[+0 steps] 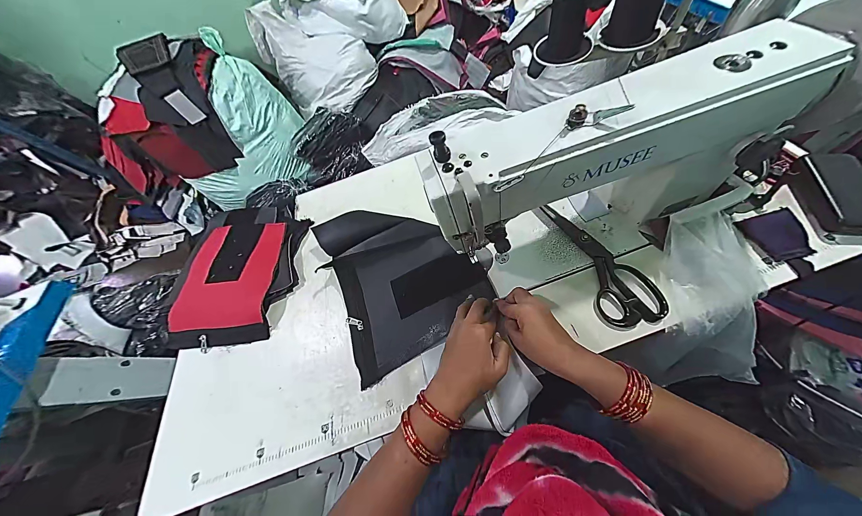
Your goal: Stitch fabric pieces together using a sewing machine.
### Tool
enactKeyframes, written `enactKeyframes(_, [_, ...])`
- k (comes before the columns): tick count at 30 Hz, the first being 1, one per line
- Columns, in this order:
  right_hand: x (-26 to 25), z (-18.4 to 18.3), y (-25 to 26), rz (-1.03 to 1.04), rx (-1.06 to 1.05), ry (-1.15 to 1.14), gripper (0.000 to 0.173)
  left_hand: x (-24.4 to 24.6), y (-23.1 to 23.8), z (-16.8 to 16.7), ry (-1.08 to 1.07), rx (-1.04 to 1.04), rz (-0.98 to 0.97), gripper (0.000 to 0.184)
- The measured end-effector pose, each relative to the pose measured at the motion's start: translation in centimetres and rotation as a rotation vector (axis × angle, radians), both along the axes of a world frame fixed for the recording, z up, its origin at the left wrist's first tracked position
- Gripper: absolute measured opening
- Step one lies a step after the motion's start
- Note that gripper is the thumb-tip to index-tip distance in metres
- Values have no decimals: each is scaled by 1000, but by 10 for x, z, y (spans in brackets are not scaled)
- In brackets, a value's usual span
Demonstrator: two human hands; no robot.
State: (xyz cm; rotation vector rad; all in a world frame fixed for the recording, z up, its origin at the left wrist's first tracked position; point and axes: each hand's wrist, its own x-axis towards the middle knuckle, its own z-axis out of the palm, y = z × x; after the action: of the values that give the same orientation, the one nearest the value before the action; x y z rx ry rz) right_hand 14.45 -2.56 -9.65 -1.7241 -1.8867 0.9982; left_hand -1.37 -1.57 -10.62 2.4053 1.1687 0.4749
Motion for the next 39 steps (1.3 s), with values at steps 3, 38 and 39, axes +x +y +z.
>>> enactKeyframes(3, [-9,-4,-2,47,41,-154,35,-13,7,-6,-77,66,-22,31])
enactKeyframes(38, [-19,2,43,55,5,-265,36,-38,103,-31,-62,181,-280,38])
enactKeyframes(39, [-19,4,47,55,-26,-255,38,-38,107,-31,-55,180,-284,37])
